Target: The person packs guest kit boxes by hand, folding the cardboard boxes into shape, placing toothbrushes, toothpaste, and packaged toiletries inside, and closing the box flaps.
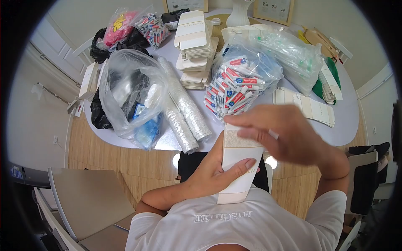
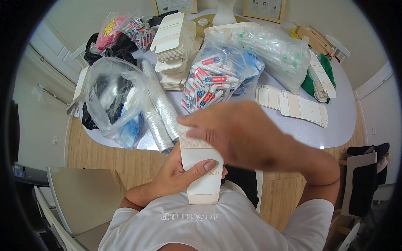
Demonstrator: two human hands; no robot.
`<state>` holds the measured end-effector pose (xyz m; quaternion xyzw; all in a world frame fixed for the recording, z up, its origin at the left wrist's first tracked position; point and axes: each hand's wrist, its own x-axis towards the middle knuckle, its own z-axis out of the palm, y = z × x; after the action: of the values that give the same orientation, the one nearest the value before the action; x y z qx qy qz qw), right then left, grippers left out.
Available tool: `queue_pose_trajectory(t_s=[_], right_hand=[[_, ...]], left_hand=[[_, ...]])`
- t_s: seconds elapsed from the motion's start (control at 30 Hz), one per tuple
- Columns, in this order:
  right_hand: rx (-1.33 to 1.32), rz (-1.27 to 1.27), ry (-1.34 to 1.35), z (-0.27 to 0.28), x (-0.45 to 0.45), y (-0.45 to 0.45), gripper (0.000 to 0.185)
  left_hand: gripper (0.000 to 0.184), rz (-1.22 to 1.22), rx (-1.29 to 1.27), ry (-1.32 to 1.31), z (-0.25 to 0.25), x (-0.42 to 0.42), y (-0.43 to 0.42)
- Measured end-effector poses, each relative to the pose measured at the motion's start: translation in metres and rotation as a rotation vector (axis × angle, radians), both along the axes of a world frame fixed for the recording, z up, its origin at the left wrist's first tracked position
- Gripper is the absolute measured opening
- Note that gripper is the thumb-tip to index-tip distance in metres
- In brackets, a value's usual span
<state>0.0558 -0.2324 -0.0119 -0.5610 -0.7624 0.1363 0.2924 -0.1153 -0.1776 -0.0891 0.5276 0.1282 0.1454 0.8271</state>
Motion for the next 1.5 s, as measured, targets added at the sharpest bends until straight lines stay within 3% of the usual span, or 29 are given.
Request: queue_pose_trajectory(t_s=[0.03, 0.13, 0.27, 0.4, 0.57, 0.7, 0.8, 0.9, 1.0, 1.1, 1.2, 1.37, 1.43, 1.5], right_hand=[[0.016, 0.000, 0.187, -0.005, 0.006, 0.008, 0.019], [-0.251, 0.094, 0.346, 0.005, 0.025, 0.025, 0.020], [-0.446, 0.071, 0.392, 0.024, 0.027, 0.034, 0.017], [-0.394, 0.106, 0.375, 0.023, 0.024, 0.035, 0.017], [-0.077, 0.210, -0.024, 0.024, 0.019, 0.034, 0.006], [-0.097, 0.179, -0.288, 0.030, 0.015, 0.029, 0.010], [-0.063, 0.175, -0.338, 0.032, 0.011, 0.019, 0.014], [-0.189, 0.133, -0.344, 0.032, 0.005, 0.006, 0.023], [-0.154, 0.096, -0.161, 0.017, 0.002, -0.001, 0.030], [-0.084, 0.067, -0.141, 0.013, -0.002, -0.005, 0.032], [-0.112, 0.028, -0.128, 0.015, 0.000, 0.000, 0.025], [-0.398, 0.136, 0.297, 0.021, 0.028, 0.033, 0.013], [-0.392, 0.152, 0.285, 0.025, 0.029, 0.034, 0.013], [-0.274, 0.187, 0.057, 0.032, 0.027, 0.035, 0.013]], left_hand=[[0.053, -0.001, 0.000, 0.001, 0.001, 0.001, -0.001], [0.053, -0.030, -0.004, -0.005, 0.002, 0.003, 0.000], [0.048, -0.039, 0.078, -0.018, 0.002, 0.003, 0.001], [0.044, -0.032, 0.040, 0.001, 0.001, 0.003, 0.000], [0.045, -0.033, 0.066, 0.009, -0.002, 0.003, 0.000], [0.041, -0.003, 0.091, 0.009, -0.003, 0.004, -0.001], [0.039, 0.003, 0.104, -0.007, -0.004, -0.001, 0.000], [0.049, 0.012, -0.021, 0.021, -0.003, -0.005, -0.001], [0.051, 0.020, 0.035, 0.011, -0.010, -0.004, 0.000], [0.052, 0.034, 0.095, 0.007, -0.006, -0.004, -0.001], [0.051, 0.005, 0.033, -0.013, -0.004, -0.003, -0.002], [0.050, -0.051, 0.054, 0.000, 0.003, 0.001, -0.002], [0.049, -0.053, 0.083, -0.012, 0.002, 0.002, -0.002], [0.045, -0.041, 0.069, -0.022, 0.002, 0.003, -0.002]])
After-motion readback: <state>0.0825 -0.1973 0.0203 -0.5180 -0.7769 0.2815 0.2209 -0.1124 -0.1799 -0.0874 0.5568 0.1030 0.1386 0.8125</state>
